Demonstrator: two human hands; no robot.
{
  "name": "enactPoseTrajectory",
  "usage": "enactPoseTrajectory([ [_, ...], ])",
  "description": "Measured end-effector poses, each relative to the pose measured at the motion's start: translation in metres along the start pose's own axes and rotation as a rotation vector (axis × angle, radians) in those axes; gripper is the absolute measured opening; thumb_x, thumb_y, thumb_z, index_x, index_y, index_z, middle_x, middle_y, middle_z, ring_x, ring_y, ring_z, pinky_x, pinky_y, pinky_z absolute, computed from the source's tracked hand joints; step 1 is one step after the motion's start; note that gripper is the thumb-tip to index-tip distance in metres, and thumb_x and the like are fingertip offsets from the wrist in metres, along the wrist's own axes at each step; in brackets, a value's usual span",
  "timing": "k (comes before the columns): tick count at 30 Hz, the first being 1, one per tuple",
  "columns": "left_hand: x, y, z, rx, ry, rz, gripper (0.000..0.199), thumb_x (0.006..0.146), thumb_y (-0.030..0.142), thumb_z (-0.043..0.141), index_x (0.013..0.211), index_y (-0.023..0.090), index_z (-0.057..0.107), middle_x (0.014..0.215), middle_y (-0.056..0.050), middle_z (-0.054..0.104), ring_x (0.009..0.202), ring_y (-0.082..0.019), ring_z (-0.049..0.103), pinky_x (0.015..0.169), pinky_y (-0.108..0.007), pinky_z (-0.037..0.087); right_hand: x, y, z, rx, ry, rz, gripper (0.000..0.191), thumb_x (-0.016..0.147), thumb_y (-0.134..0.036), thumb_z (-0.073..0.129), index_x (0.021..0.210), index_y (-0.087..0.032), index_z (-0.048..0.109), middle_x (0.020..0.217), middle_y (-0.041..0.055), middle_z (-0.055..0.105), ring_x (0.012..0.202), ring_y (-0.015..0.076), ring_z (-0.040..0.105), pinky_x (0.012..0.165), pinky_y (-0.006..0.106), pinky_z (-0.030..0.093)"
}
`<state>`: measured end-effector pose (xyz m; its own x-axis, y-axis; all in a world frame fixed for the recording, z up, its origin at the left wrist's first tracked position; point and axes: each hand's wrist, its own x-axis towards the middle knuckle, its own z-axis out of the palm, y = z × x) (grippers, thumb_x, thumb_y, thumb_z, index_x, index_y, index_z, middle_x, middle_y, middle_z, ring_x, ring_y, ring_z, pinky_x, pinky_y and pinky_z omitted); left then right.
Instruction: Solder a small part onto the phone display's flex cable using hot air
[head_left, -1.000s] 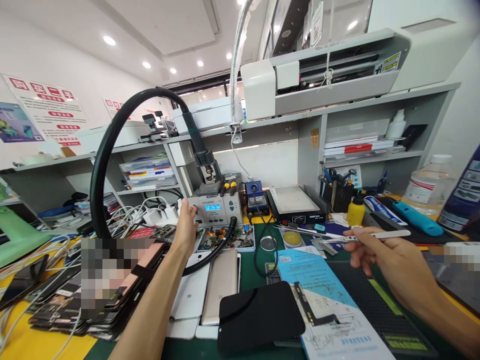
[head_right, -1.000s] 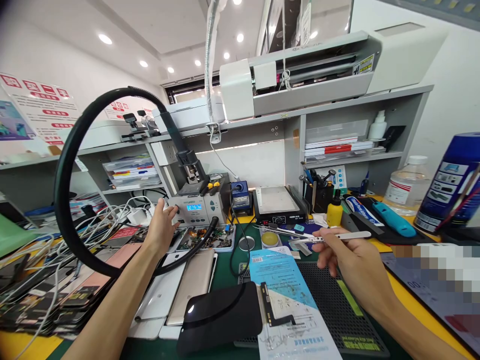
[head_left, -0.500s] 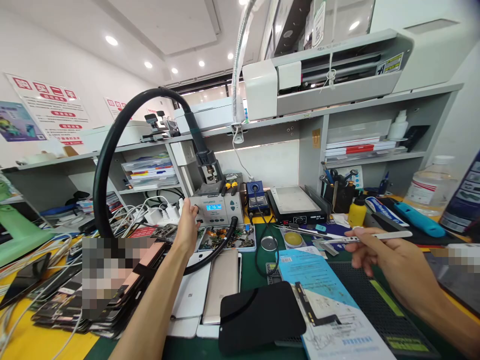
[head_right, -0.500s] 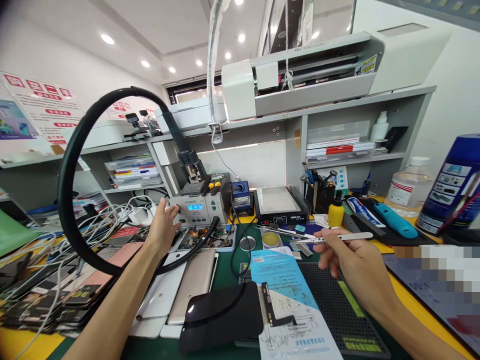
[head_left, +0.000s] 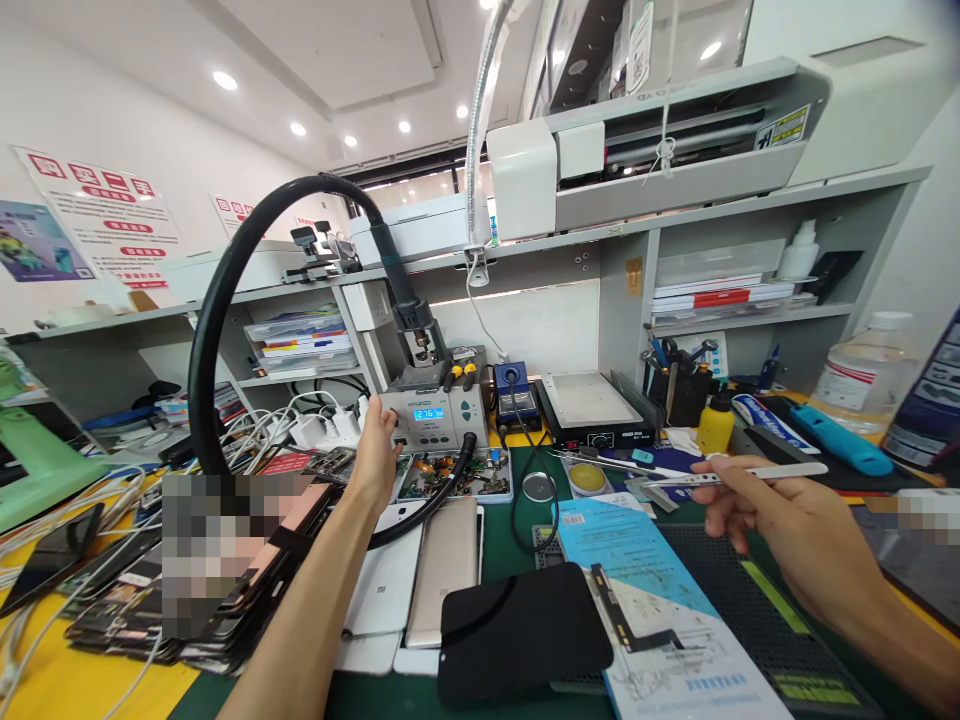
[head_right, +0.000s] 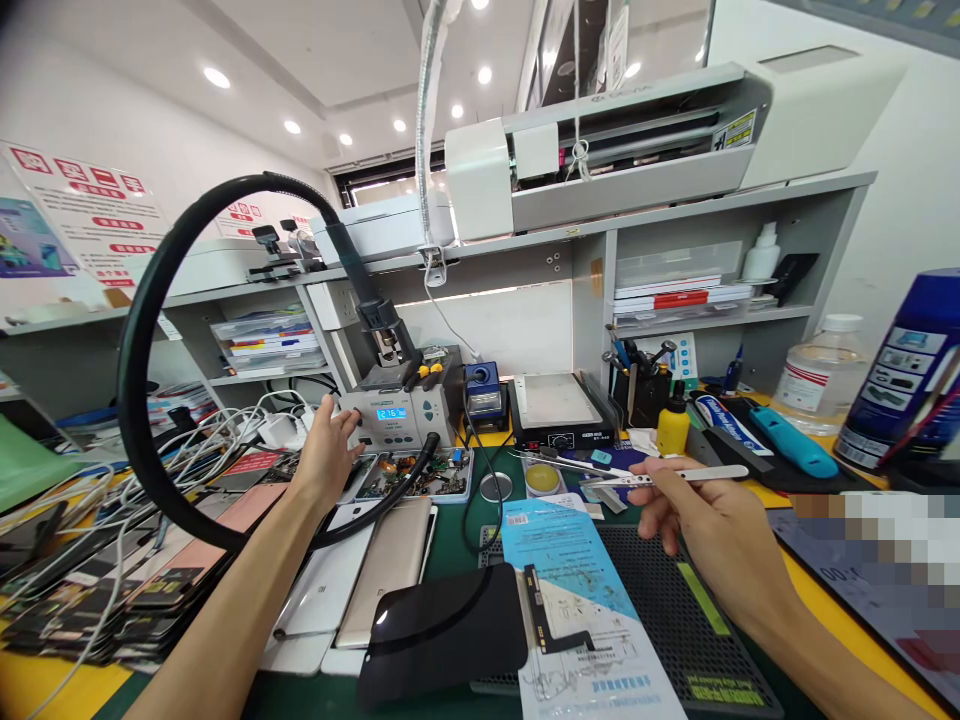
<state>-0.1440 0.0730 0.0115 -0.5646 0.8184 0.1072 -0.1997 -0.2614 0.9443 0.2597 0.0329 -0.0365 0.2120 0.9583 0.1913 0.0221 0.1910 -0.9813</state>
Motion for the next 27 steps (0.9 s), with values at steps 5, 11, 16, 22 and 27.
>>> enactPoseTrajectory([
  [5, 0.001, -0.001, 0.0, 0.015, -0.001, 0.007, 0.057, 0.099, 0.052, 0.059, 0.146, 0.022, 0.05, 0.159, -0.013, 0.042, 0.145, -0.035, 0.041, 0.12, -0.064, 0.028, -0.001, -0.002, 0.001, 0.001, 0.005, -0.001, 0.048, 0.079, -0.061, 0.079, 0.087, -0.014, 0.077, 0.07, 0.0094, 0.075, 0.05, 0.0173, 0.062, 0.036, 0.022, 0.045],
  [11, 0.006, -0.006, -0.003, 0.024, -0.01, 0.007, 0.057, 0.099, 0.054, 0.058, 0.145, 0.021, 0.051, 0.157, -0.013, 0.044, 0.144, -0.035, 0.042, 0.12, -0.064, 0.029, -0.002, -0.003, 0.001, 0.009, -0.008, 0.006, 0.05, 0.078, -0.063, 0.079, 0.089, -0.014, 0.076, 0.071, 0.0088, 0.075, 0.051, 0.0172, 0.062, 0.036, 0.022, 0.045],
  [16, 0.013, -0.013, -0.006, 0.047, -0.018, 0.024, 0.057, 0.098, 0.053, 0.059, 0.145, 0.021, 0.051, 0.158, -0.013, 0.044, 0.145, -0.035, 0.041, 0.12, -0.064, 0.028, -0.001, -0.003, 0.001, 0.012, -0.006, 0.008, 0.051, 0.078, -0.063, 0.08, 0.088, -0.014, 0.075, 0.071, 0.0087, 0.074, 0.051, 0.017, 0.062, 0.036, 0.022, 0.045],
  [22, 0.017, -0.018, -0.009, 0.079, -0.013, 0.042, 0.055, 0.098, 0.052, 0.06, 0.144, 0.022, 0.052, 0.157, -0.012, 0.045, 0.144, -0.035, 0.042, 0.12, -0.063, 0.029, 0.0, -0.002, 0.001, 0.017, -0.006, 0.003, 0.05, 0.077, -0.063, 0.08, 0.087, -0.015, 0.075, 0.071, 0.0081, 0.075, 0.05, 0.0169, 0.062, 0.035, 0.022, 0.045],
  [27, 0.017, -0.021, -0.009, 0.097, -0.003, 0.064, 0.055, 0.099, 0.054, 0.058, 0.143, 0.023, 0.053, 0.157, -0.012, 0.045, 0.143, -0.034, 0.043, 0.12, -0.062, 0.029, -0.001, -0.002, 0.001, 0.016, -0.007, 0.003, 0.046, 0.079, -0.06, 0.079, 0.087, -0.015, 0.076, 0.071, 0.0082, 0.075, 0.051, 0.0169, 0.062, 0.036, 0.022, 0.045],
])
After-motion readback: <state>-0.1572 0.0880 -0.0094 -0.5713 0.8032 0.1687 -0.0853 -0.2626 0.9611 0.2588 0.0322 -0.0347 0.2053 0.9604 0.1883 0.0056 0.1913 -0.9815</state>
